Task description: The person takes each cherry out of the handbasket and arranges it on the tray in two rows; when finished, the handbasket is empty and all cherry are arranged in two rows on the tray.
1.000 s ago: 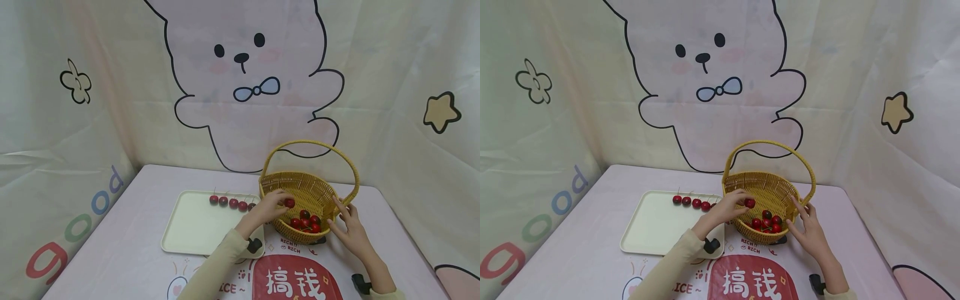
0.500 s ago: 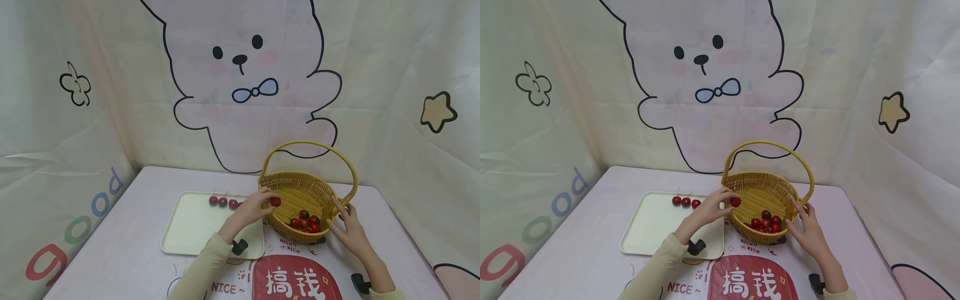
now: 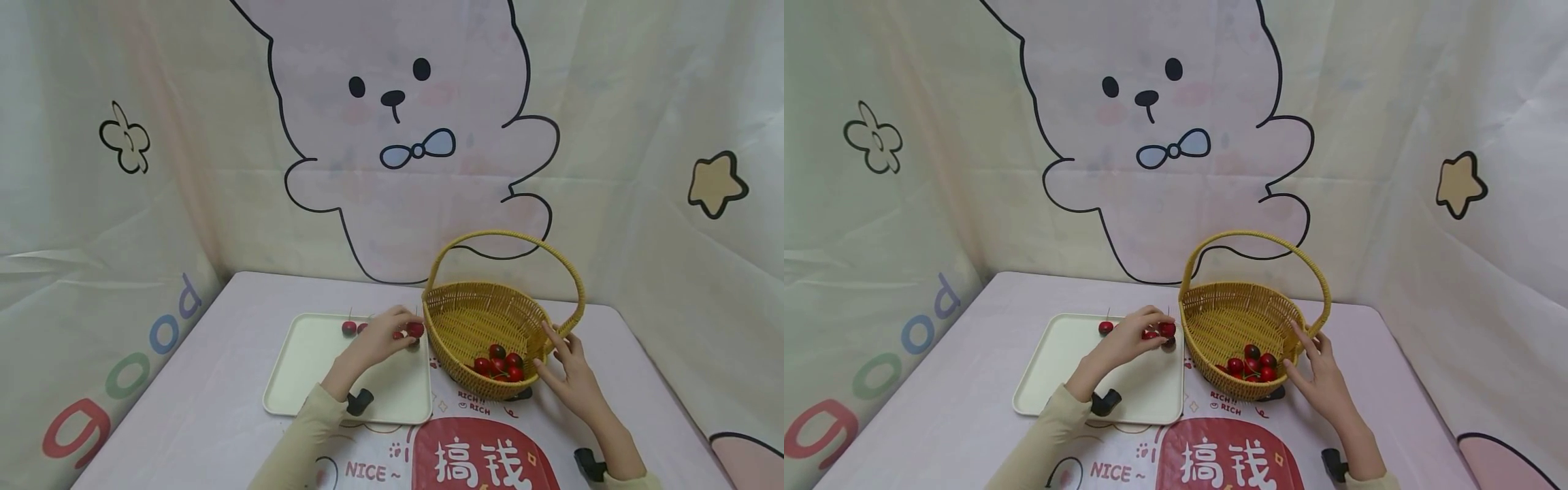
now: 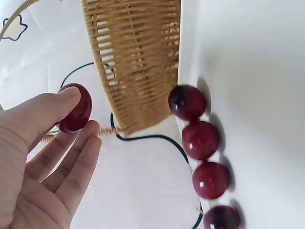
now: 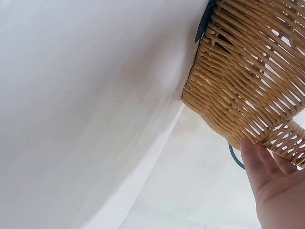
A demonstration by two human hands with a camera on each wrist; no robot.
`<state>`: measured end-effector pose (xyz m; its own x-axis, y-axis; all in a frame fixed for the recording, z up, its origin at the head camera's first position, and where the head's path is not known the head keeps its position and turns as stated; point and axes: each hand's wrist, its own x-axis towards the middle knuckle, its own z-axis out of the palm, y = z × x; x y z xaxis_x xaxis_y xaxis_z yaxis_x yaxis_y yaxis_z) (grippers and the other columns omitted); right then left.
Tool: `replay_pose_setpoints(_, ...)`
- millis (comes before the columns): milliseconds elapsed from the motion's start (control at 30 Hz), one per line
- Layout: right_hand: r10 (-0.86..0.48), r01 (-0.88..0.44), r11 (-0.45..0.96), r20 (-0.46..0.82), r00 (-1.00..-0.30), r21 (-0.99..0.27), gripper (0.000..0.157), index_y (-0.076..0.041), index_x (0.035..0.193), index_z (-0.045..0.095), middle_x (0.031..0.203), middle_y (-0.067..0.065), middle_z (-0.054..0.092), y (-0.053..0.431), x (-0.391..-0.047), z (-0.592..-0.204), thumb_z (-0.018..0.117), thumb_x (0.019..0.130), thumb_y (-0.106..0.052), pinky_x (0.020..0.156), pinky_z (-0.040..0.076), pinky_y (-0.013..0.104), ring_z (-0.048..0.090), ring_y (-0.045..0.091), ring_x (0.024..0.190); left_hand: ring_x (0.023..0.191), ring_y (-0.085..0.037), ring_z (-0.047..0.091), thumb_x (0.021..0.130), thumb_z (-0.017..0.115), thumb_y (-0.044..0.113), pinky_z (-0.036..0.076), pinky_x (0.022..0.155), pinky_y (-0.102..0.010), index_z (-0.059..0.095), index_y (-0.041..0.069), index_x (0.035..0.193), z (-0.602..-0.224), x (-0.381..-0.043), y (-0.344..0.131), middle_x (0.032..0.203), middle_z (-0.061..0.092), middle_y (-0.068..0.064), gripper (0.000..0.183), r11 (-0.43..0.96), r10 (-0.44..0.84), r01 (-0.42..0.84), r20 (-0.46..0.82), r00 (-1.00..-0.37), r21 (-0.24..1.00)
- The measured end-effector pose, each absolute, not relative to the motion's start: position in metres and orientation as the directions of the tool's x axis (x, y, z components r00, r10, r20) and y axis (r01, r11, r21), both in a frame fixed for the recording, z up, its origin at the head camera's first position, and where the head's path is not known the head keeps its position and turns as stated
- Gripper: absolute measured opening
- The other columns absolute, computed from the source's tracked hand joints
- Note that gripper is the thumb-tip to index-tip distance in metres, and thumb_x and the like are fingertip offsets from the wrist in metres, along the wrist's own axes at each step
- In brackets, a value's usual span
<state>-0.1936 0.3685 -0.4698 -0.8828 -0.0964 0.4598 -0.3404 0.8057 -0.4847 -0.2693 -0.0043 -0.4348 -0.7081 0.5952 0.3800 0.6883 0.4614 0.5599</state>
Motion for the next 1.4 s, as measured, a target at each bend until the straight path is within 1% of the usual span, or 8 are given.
replay_pose_setpoints(233,-0.098,-0.339,0.806,0.456,-0.885,-0.485,0.076,-0.017,0.146,0.029,0.136,0.026,0.027,0.368,-0.194,-0.471,0.069,0.081,-0.010,0.083,0.043,0.059,0.042,0.040,0.113,0.092,-0.016,0.060,0.082,0.069,0.008,0.052,0.080,-0.030,0.062,0.005,0.115,-0.440,-0.273,-0.032,0.107,0.060,-0.005,0.034,0.503,0.567,0.683,0.395,-0.723,0.530)
replay_pose_setpoints(400,-0.099,-0.344,0.807,0.465,-0.880,-0.480,0.075,-0.019,0.146,0.030,0.136,0.024,0.028,0.370,-0.196,-0.471,0.069,0.082,-0.011,0.088,0.041,0.010,0.042,0.036,0.114,0.092,-0.019,0.060,0.081,0.069,0.008,0.052,0.077,-0.034,0.062,0.004,0.115,-0.443,-0.276,-0.046,0.106,0.062,-0.005,0.034,0.522,0.533,0.633,0.362,-0.765,0.571)
replay_pose_setpoints(467,-0.099,-0.345,0.806,0.465,-0.880,-0.482,0.076,-0.020,0.146,0.029,0.136,0.024,0.028,0.370,-0.195,-0.471,0.069,0.082,-0.011,0.089,0.040,0.008,0.042,0.037,0.114,0.093,-0.020,0.061,0.082,0.069,0.009,0.052,0.078,-0.033,0.062,0.006,0.115,-0.444,-0.278,-0.051,0.106,0.062,-0.004,0.034,0.539,0.512,0.598,0.333,-0.792,0.593)
replay_pose_setpoints(600,-0.089,-0.327,0.812,0.450,-0.888,-0.484,0.078,-0.023,0.146,0.027,0.137,0.023,0.028,0.371,-0.195,-0.472,0.069,0.082,-0.012,0.088,0.042,0.012,0.042,0.036,0.114,0.094,-0.021,0.061,0.081,0.069,0.007,0.052,0.081,-0.033,0.063,0.007,0.113,-0.445,-0.282,-0.060,0.106,0.062,-0.005,0.033,0.564,0.484,0.562,0.309,-0.819,0.605)
replay_pose_setpoints(833,-0.091,-0.326,0.811,0.447,-0.890,-0.485,0.078,-0.023,0.147,0.026,0.137,0.025,0.027,0.371,-0.195,-0.471,0.068,0.082,-0.012,0.086,0.048,0.049,0.042,0.038,0.114,0.094,-0.024,0.062,0.080,0.070,0.004,0.052,0.081,-0.039,0.063,0.003,0.112,-0.445,-0.287,-0.078,0.106,0.063,-0.008,0.032,0.572,0.447,0.540,0.318,-0.836,0.617)
replay_pose_setpoints(1100,-0.089,-0.318,0.812,0.436,-0.896,-0.489,0.081,-0.023,0.147,0.025,0.136,0.026,0.026,0.369,-0.194,-0.469,0.069,0.081,-0.009,0.084,0.042,0.060,0.041,0.039,0.116,0.096,-0.028,0.061,0.080,0.068,0.002,0.051,0.086,-0.039,0.062,-0.001,0.113,-0.448,-0.293,-0.099,0.107,0.061,-0.013,0.033,0.582,0.415,0.522,0.324,-0.850,0.624)
replay_pose_setpoints(1233,-0.090,-0.319,0.811,0.435,-0.896,-0.490,0.080,-0.023,0.147,0.025,0.136,0.027,0.026,0.370,-0.193,-0.469,0.069,0.081,-0.010,0.084,0.041,0.061,0.042,0.041,0.114,0.096,-0.029,0.060,0.081,0.068,0.001,0.050,0.086,-0.040,0.061,-0.001,0.113,-0.452,-0.296,-0.110,0.107,0.060,-0.013,0.033,0.607,0.378,0.497,0.325,-0.867,0.620)
replay_pose_setpoints(1400,-0.091,-0.322,0.809,0.437,-0.895,-0.491,0.078,-0.020,0.147,0.027,0.137,0.026,0.026,0.371,-0.195,-0.469,0.069,0.082,-0.010,0.090,0.048,0.043,0.042,0.040,0.115,0.095,-0.030,0.061,0.079,0.068,0.000,0.051,0.086,-0.041,0.062,-0.002,0.112,-0.459,-0.300,-0.122,0.105,0.060,-0.014,0.033,0.642,0.336,0.465,0.321,-0.885,0.609)
